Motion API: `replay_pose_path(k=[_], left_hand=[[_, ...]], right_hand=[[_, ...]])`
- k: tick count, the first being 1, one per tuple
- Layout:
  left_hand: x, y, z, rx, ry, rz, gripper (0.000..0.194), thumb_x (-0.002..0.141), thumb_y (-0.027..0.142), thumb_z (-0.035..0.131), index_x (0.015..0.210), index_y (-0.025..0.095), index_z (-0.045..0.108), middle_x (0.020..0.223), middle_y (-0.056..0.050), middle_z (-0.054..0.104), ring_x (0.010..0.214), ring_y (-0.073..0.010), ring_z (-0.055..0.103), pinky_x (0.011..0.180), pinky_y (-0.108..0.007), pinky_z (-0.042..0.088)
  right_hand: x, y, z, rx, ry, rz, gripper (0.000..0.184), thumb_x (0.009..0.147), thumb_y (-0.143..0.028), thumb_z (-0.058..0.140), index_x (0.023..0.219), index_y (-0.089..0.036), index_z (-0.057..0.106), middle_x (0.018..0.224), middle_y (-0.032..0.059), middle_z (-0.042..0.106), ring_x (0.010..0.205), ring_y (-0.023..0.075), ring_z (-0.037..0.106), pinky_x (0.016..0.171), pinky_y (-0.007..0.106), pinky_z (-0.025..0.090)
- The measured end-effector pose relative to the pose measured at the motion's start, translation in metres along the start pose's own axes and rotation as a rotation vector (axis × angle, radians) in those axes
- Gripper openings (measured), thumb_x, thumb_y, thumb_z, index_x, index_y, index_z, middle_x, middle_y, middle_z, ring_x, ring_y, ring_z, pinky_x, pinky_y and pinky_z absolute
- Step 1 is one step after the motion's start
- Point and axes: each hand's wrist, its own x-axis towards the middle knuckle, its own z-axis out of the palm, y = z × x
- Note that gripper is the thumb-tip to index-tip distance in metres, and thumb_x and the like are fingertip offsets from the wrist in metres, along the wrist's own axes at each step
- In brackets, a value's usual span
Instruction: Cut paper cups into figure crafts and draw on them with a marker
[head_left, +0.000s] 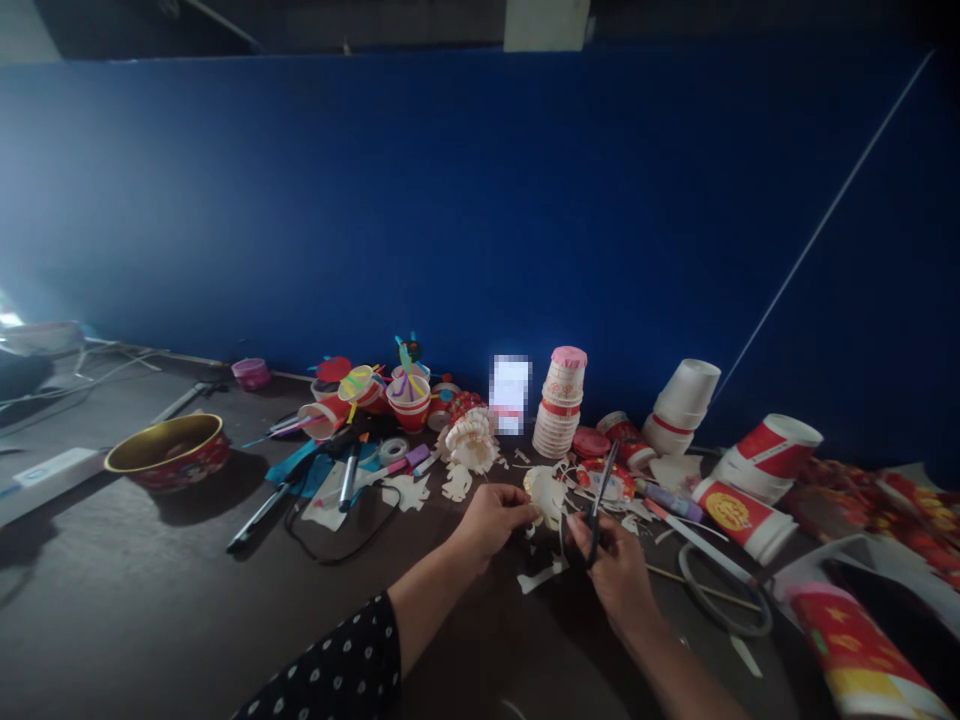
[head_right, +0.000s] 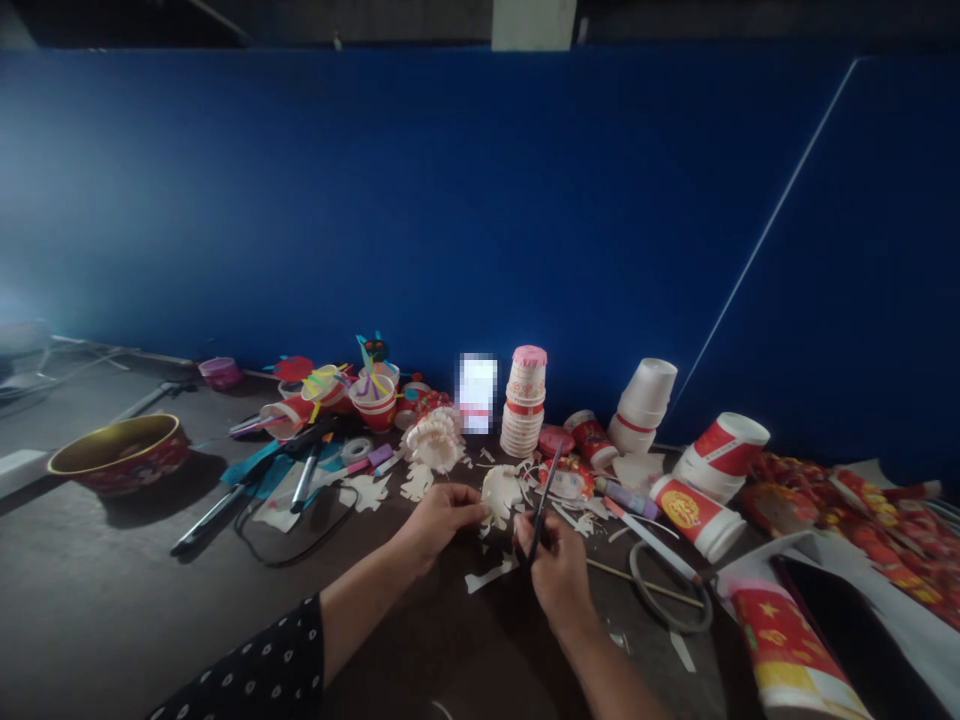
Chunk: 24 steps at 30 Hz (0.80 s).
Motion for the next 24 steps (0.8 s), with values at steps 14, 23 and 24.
replay_pose_path(k=[14, 23, 24], left_hand=[[-0.007, 0.006, 0.004, 0.15, -0.073, 0.011, 0.016, 0.052, 0.026, 0.064, 0.056, 0.011, 0.062, 0.046, 0.003, 0.049, 0.046, -0.007, 0.037, 0.047, -0.021, 0.026], [-0.012, 0.012, 0.006, -0.033, -0.073, -0.007, 0.017, 0.053, 0.026, 0.064, 0.059, 0.01, 0.06, 0.05, 0.002, 0.052, 0.048, -0.007, 0.041, 0.049, -0.02, 0.029], [-0.01, 0.01, 0.005, 0.015, -0.049, 0.01, 0.018, 0.053, 0.028, 0.065, 0.057, 0.011, 0.059, 0.048, 0.003, 0.05, 0.047, -0.0065, 0.038, 0.048, -0.02, 0.028]], right_hand=[[0.002, -0.001, -0.002, -0.05, -0.033, -0.052, 0.033, 0.06, -0.044, 0.065, 0.067, -0.012, 0.065, 0.055, 0.0026, 0.06, 0.055, 0.0164, 0.051, 0.053, 0.026, 0.043], [0.002, 0.001, -0.002, -0.015, -0.112, -0.029, 0.031, 0.064, -0.042, 0.063, 0.07, -0.012, 0.064, 0.059, 0.0029, 0.059, 0.058, 0.0163, 0.051, 0.053, 0.025, 0.042], [0.002, 0.002, -0.002, -0.021, -0.116, -0.038, 0.03, 0.064, -0.041, 0.064, 0.07, -0.012, 0.064, 0.059, 0.0027, 0.059, 0.059, 0.0163, 0.051, 0.054, 0.025, 0.042]])
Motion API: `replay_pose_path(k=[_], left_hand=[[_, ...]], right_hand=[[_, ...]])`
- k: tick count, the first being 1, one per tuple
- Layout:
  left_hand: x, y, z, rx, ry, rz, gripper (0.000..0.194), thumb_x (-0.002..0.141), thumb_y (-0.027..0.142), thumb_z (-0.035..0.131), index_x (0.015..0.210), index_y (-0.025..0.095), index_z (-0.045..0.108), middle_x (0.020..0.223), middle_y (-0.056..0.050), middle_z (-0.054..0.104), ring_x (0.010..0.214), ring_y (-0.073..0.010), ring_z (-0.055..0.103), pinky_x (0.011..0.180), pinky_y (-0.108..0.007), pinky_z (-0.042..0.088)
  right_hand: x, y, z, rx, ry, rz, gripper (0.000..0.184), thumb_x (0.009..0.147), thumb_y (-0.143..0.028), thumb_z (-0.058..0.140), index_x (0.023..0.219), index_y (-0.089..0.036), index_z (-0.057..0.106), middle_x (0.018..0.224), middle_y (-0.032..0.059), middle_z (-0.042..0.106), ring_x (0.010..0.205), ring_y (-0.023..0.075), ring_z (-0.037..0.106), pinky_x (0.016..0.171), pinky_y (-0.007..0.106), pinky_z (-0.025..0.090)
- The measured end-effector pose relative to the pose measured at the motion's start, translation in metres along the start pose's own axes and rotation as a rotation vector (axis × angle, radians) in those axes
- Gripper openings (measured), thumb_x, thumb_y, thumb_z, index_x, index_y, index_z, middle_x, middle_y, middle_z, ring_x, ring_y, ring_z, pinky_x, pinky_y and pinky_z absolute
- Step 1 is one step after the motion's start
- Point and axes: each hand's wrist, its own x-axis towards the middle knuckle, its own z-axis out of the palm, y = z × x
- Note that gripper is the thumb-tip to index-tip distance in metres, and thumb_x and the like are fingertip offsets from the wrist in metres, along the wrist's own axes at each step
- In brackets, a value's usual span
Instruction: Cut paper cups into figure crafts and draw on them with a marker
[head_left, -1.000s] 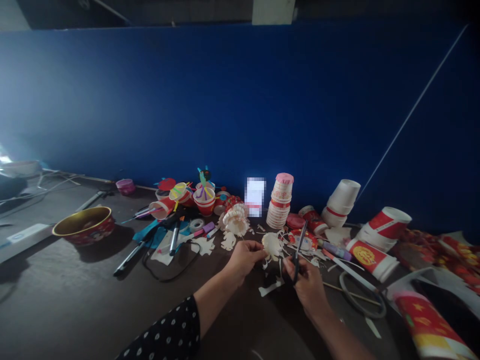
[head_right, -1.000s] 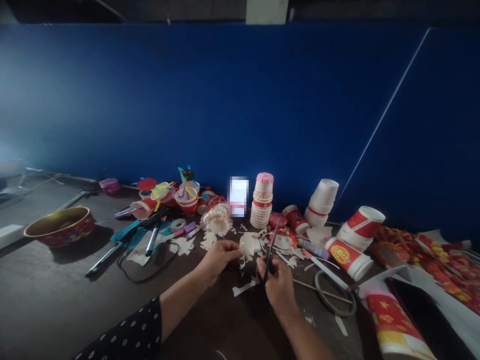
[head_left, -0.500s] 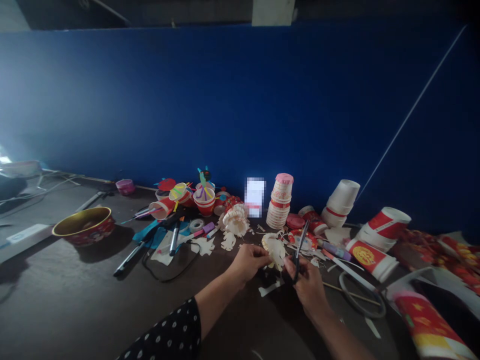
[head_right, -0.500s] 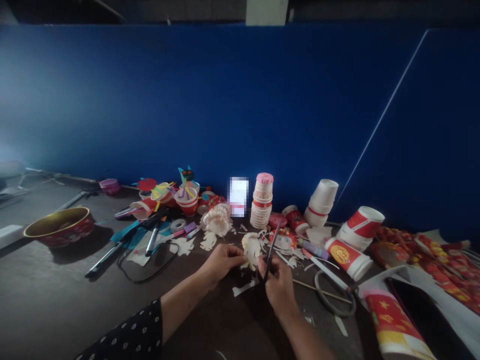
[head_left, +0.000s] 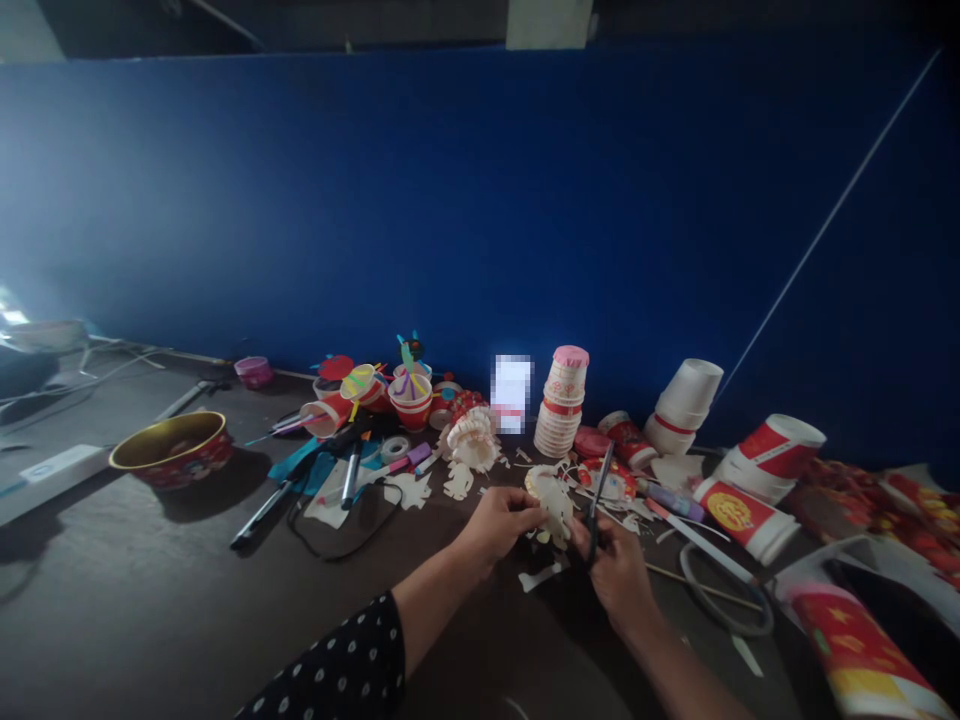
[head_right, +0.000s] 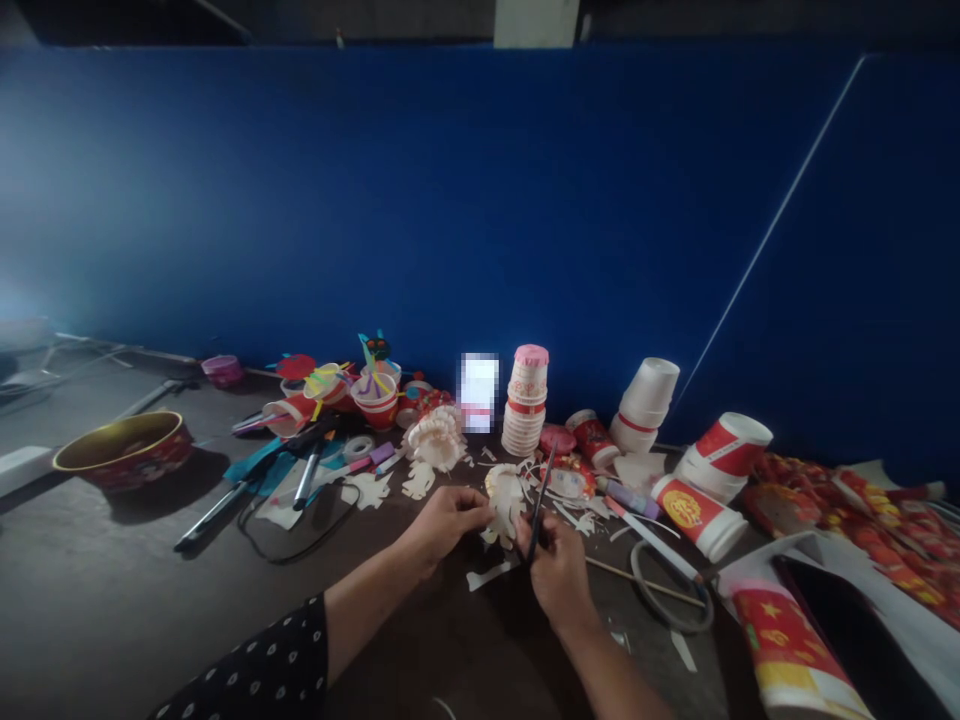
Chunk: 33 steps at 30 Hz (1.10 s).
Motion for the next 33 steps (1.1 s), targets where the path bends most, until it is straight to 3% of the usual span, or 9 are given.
replay_pose_path(k=[11, 23, 33], left_hand=[[0.0053, -0.0083, -0.0022, 0.07, -0.073, 0.043, 0.033, 0.058, 0.043, 0.063, 0.055, 0.011, 0.057, 0.047, 0.003, 0.047, 0.046, -0.0068, 0.037, 0.048, -0.021, 0.028], [0.0055, -0.0072, -0.0031, 0.109, -0.078, 0.041, 0.021, 0.055, 0.031, 0.064, 0.053, 0.012, 0.056, 0.046, 0.004, 0.046, 0.046, -0.0064, 0.036, 0.048, -0.021, 0.026], [0.0039, -0.0072, -0.0031, 0.082, -0.046, 0.033, 0.032, 0.059, 0.042, 0.061, 0.059, 0.01, 0.061, 0.05, 0.001, 0.052, 0.048, -0.0081, 0.041, 0.049, -0.021, 0.03]], right_hand=[[0.0003, 0.0028, 0.0004, -0.035, 0.031, -0.03, 0.025, 0.065, -0.038, 0.063, 0.064, -0.013, 0.063, 0.055, 0.0005, 0.056, 0.055, 0.0144, 0.049, 0.052, 0.024, 0.041], [0.0002, -0.0009, 0.0007, -0.016, 0.006, -0.004, 0.031, 0.064, -0.044, 0.063, 0.069, -0.013, 0.065, 0.058, 0.0021, 0.06, 0.057, 0.0161, 0.052, 0.055, 0.025, 0.043], [-0.0002, 0.0007, 0.0004, -0.019, -0.017, -0.003, 0.032, 0.065, -0.045, 0.062, 0.069, -0.014, 0.065, 0.059, 0.0025, 0.059, 0.058, 0.0164, 0.051, 0.054, 0.025, 0.042]])
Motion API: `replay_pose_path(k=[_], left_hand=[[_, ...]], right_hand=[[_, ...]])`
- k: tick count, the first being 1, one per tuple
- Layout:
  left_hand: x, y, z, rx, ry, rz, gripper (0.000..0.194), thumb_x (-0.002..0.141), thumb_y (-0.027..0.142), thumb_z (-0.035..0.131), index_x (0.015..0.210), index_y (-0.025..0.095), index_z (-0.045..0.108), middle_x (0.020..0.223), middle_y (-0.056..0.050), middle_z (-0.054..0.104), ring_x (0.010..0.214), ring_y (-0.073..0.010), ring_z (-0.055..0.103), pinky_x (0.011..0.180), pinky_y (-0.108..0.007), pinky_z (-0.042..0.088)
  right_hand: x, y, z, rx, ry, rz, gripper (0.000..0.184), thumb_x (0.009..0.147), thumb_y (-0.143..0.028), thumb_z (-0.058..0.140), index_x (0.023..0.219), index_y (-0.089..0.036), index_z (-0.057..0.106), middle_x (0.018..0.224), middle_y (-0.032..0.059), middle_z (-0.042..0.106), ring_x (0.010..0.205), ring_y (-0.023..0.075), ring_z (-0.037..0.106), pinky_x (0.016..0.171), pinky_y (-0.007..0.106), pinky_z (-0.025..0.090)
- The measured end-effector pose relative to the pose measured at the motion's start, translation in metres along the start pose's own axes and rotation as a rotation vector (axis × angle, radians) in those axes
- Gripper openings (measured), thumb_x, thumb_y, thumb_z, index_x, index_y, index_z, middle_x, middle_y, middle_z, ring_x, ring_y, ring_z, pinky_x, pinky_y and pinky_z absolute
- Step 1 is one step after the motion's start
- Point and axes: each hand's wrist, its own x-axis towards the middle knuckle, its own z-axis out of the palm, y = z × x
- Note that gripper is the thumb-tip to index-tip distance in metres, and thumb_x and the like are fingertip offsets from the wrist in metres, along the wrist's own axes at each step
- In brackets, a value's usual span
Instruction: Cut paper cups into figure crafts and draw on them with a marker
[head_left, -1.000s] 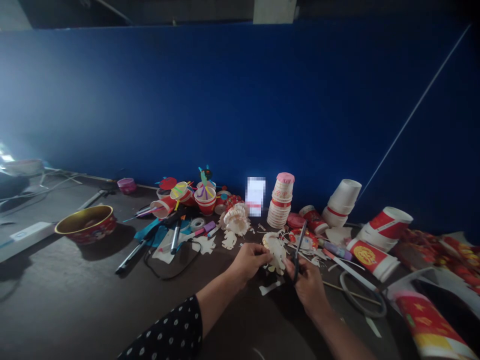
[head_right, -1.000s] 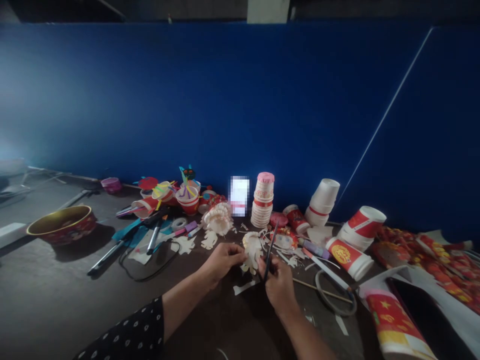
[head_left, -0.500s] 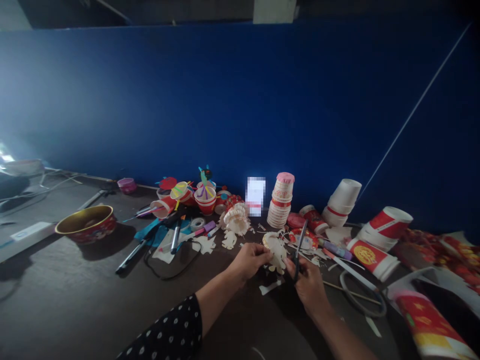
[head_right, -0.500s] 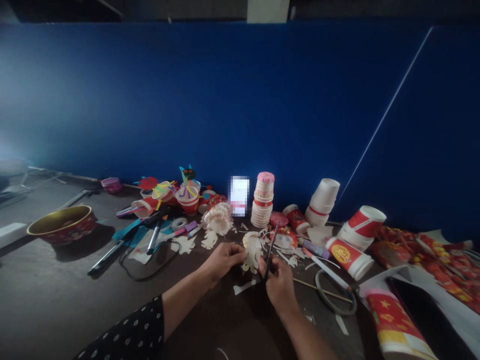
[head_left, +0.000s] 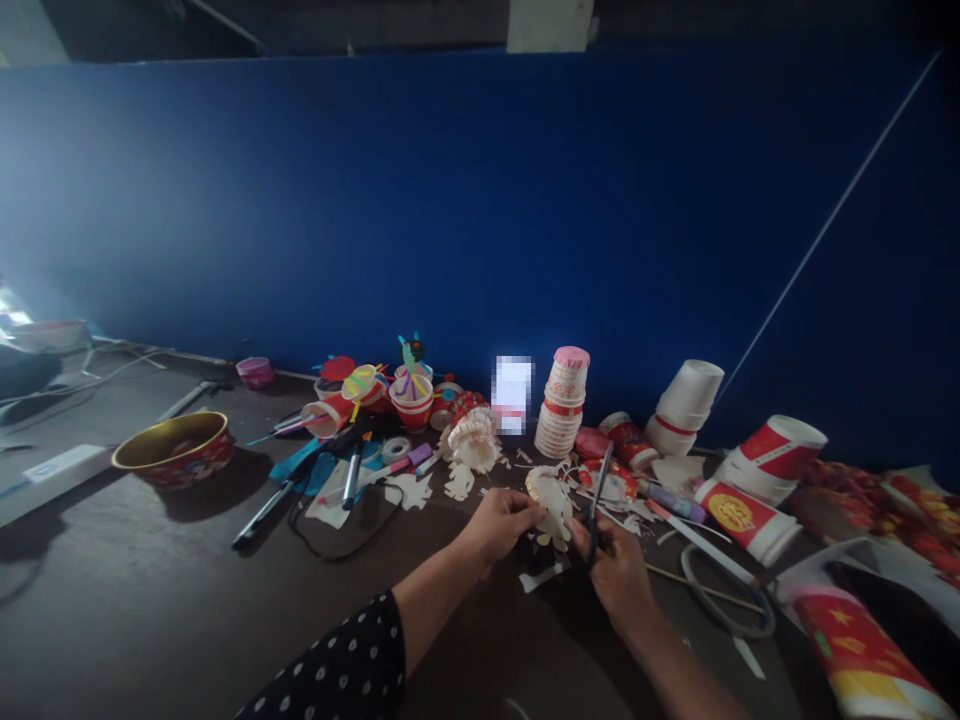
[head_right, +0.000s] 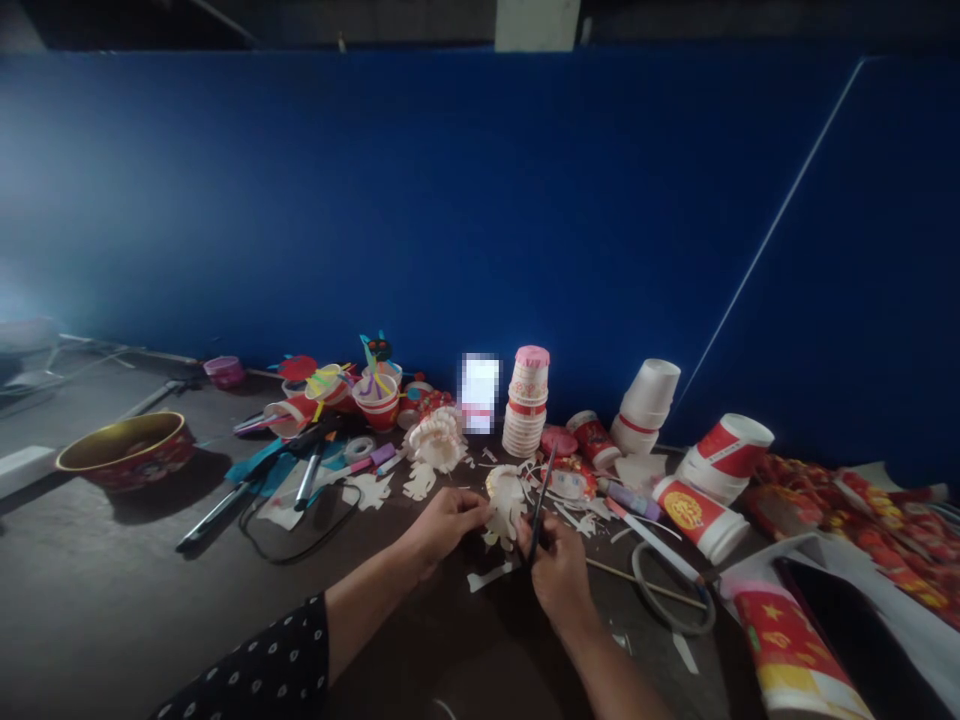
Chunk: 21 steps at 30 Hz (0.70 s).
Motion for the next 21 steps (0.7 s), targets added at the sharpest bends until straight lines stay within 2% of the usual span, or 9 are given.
replay_pose_path(k=[6, 14, 21], left_hand=[[0.0003, 0.0, 0.0017, -0.025, 0.017, 0.018, 0.027, 0.054, 0.037, 0.067, 0.057, 0.011, 0.059, 0.05, 0.003, 0.051, 0.048, -0.0071, 0.04, 0.049, -0.02, 0.029], [0.0017, -0.0018, 0.0034, 0.023, 0.062, 0.034, 0.027, 0.056, 0.037, 0.065, 0.056, 0.011, 0.058, 0.049, 0.003, 0.05, 0.049, -0.0074, 0.039, 0.05, -0.021, 0.03], [0.001, -0.0007, 0.005, -0.143, 0.096, 0.022, 0.032, 0.054, 0.042, 0.068, 0.061, 0.011, 0.059, 0.051, 0.003, 0.052, 0.047, -0.0067, 0.041, 0.048, -0.02, 0.031]], right_hand=[[0.0, 0.0012, 0.0009, -0.019, -0.004, -0.022, 0.028, 0.066, -0.041, 0.063, 0.066, -0.013, 0.064, 0.057, 0.0011, 0.057, 0.056, 0.0144, 0.049, 0.054, 0.024, 0.041], [0.0015, 0.0072, 0.0022, 0.009, -0.039, 0.007, 0.03, 0.065, -0.043, 0.063, 0.065, -0.013, 0.064, 0.057, 0.0011, 0.056, 0.056, 0.0141, 0.048, 0.052, 0.023, 0.041], [-0.0004, 0.0004, 0.0036, 0.034, -0.069, 0.016, 0.032, 0.065, -0.045, 0.062, 0.056, -0.015, 0.056, 0.053, -0.001, 0.051, 0.054, 0.0128, 0.045, 0.05, 0.022, 0.039]])
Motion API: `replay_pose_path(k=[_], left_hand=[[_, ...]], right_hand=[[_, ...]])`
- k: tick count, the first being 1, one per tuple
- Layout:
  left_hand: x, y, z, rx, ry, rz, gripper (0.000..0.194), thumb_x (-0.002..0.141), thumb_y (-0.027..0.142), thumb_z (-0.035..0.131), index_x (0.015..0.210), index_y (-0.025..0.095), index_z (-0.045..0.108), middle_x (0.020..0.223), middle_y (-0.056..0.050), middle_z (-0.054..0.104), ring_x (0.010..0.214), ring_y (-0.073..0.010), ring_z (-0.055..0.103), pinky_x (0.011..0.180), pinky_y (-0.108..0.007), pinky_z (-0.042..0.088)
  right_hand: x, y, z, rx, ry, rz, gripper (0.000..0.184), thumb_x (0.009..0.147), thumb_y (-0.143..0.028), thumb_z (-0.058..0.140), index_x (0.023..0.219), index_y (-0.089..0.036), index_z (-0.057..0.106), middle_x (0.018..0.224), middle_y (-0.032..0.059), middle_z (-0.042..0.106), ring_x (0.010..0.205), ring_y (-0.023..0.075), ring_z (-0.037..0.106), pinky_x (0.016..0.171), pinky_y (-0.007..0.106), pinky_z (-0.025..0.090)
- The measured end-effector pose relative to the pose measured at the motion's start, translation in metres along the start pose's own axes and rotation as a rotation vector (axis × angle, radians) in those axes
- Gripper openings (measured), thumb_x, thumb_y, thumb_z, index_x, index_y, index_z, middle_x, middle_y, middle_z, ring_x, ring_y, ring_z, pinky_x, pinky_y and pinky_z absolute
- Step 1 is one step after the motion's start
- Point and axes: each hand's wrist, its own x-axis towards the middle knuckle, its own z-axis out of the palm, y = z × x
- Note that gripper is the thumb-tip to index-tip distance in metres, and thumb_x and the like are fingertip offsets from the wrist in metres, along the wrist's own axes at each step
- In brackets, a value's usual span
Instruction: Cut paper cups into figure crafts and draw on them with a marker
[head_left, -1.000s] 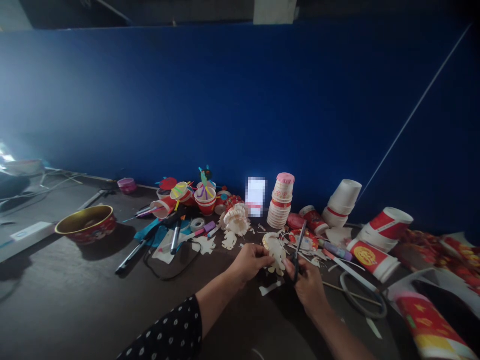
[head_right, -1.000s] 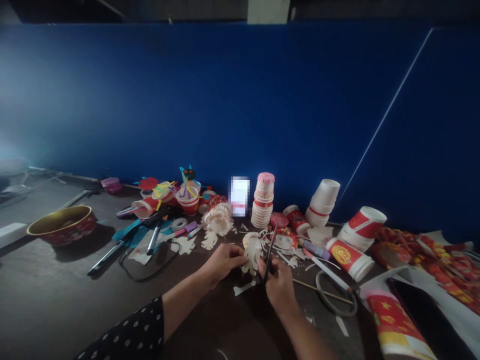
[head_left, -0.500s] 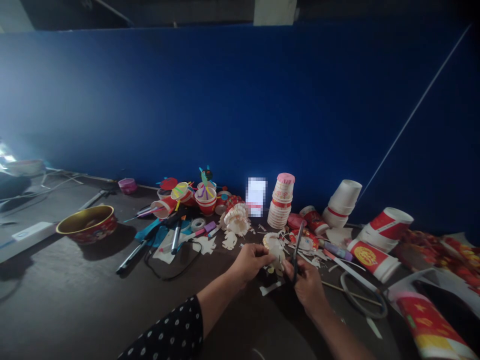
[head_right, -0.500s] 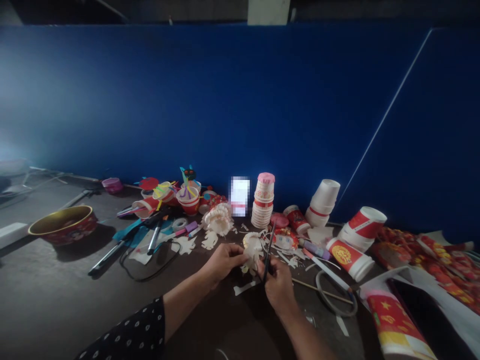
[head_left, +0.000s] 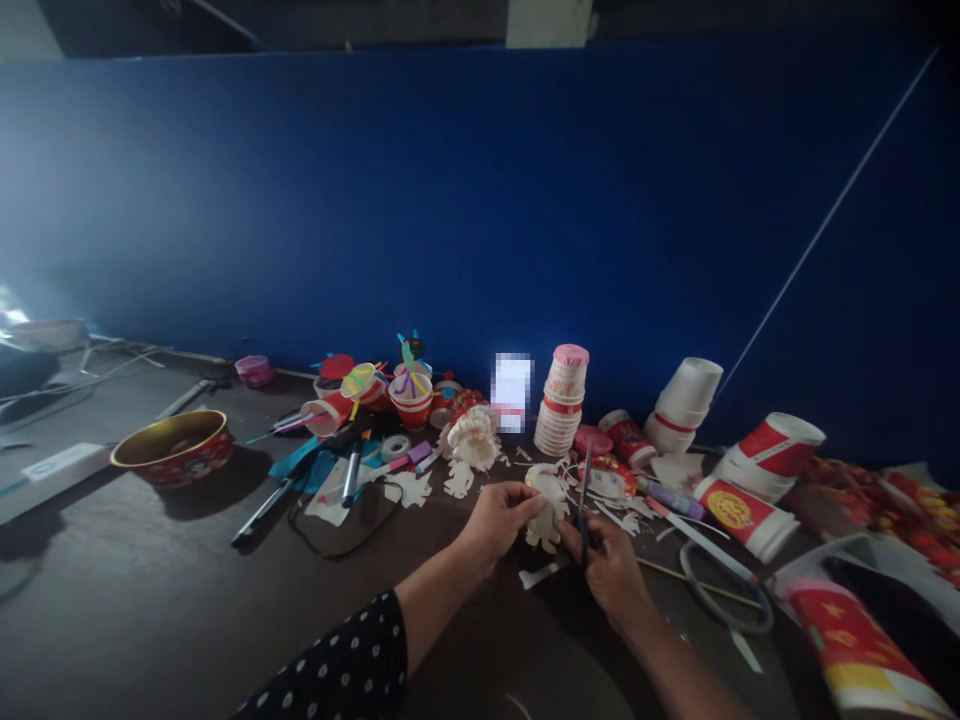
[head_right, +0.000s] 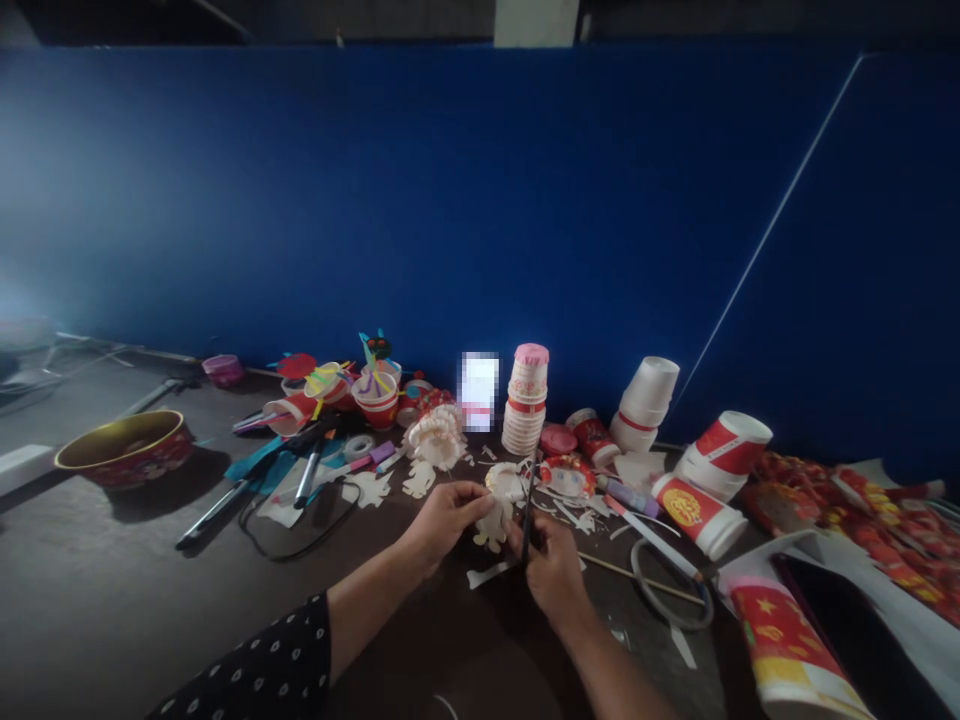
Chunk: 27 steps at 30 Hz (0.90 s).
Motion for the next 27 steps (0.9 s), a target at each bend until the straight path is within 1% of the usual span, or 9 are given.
replay_pose_path(k=[3, 5, 7, 10, 15, 20, 27], left_hand=[[0.0, 0.002, -0.001, -0.131, 0.017, -0.034, 0.034, 0.052, 0.042, 0.07, 0.062, 0.011, 0.058, 0.051, 0.003, 0.052, 0.045, -0.0064, 0.042, 0.047, -0.02, 0.031], [0.0, 0.004, -0.001, -0.234, 0.008, -0.059, 0.034, 0.051, 0.04, 0.072, 0.062, 0.011, 0.057, 0.049, 0.003, 0.052, 0.043, -0.0061, 0.042, 0.046, -0.02, 0.032], [-0.001, 0.007, -0.002, -0.306, -0.007, -0.07, 0.033, 0.051, 0.038, 0.073, 0.06, 0.012, 0.056, 0.047, 0.003, 0.05, 0.042, -0.0054, 0.042, 0.044, -0.019, 0.032], [-0.003, 0.012, -0.001, -0.35, -0.01, -0.082, 0.032, 0.051, 0.036, 0.074, 0.059, 0.012, 0.055, 0.047, 0.004, 0.05, 0.041, -0.0046, 0.041, 0.043, -0.019, 0.032], [-0.003, 0.017, -0.001, -0.352, -0.027, -0.086, 0.031, 0.051, 0.035, 0.074, 0.06, 0.012, 0.055, 0.047, 0.003, 0.05, 0.039, -0.0045, 0.042, 0.041, -0.018, 0.03], [-0.003, 0.019, -0.002, -0.292, -0.028, -0.071, 0.031, 0.052, 0.035, 0.074, 0.059, 0.011, 0.055, 0.045, 0.004, 0.049, 0.039, -0.0036, 0.039, 0.04, -0.018, 0.027], [-0.005, 0.02, -0.001, -0.253, -0.018, -0.078, 0.031, 0.052, 0.037, 0.073, 0.058, 0.012, 0.056, 0.046, 0.004, 0.05, 0.039, -0.0043, 0.04, 0.041, -0.018, 0.026]], right_hand=[[-0.001, -0.004, 0.0, 0.034, 0.004, 0.045, 0.034, 0.068, -0.046, 0.059, 0.056, -0.016, 0.052, 0.051, -0.0021, 0.048, 0.051, 0.011, 0.042, 0.047, 0.021, 0.036], [-0.001, -0.006, 0.001, 0.058, -0.005, 0.075, 0.034, 0.071, -0.046, 0.057, 0.056, -0.016, 0.05, 0.051, -0.0026, 0.046, 0.05, 0.0103, 0.041, 0.046, 0.021, 0.035], [-0.002, -0.007, 0.001, 0.054, -0.066, 0.082, 0.034, 0.071, -0.047, 0.056, 0.057, -0.016, 0.049, 0.053, -0.0026, 0.046, 0.051, 0.0101, 0.04, 0.046, 0.02, 0.034], [-0.004, -0.01, 0.001, 0.036, -0.179, 0.08, 0.035, 0.071, -0.048, 0.056, 0.057, -0.017, 0.049, 0.05, -0.004, 0.042, 0.048, 0.0089, 0.036, 0.045, 0.02, 0.031], [-0.007, -0.016, -0.002, 0.064, -0.289, 0.098, 0.038, 0.072, -0.05, 0.052, 0.056, -0.017, 0.05, 0.048, -0.0046, 0.04, 0.047, 0.0085, 0.034, 0.044, 0.02, 0.027], [-0.006, -0.014, -0.004, 0.146, -0.403, 0.091, 0.037, 0.072, -0.052, 0.053, 0.064, -0.016, 0.055, 0.051, -0.0045, 0.04, 0.047, 0.0075, 0.033, 0.044, 0.02, 0.025], [-0.005, -0.005, -0.004, 0.205, -0.449, 0.074, 0.038, 0.073, -0.052, 0.053, 0.063, -0.015, 0.053, 0.052, -0.0037, 0.04, 0.048, 0.0073, 0.032, 0.043, 0.02, 0.023]])
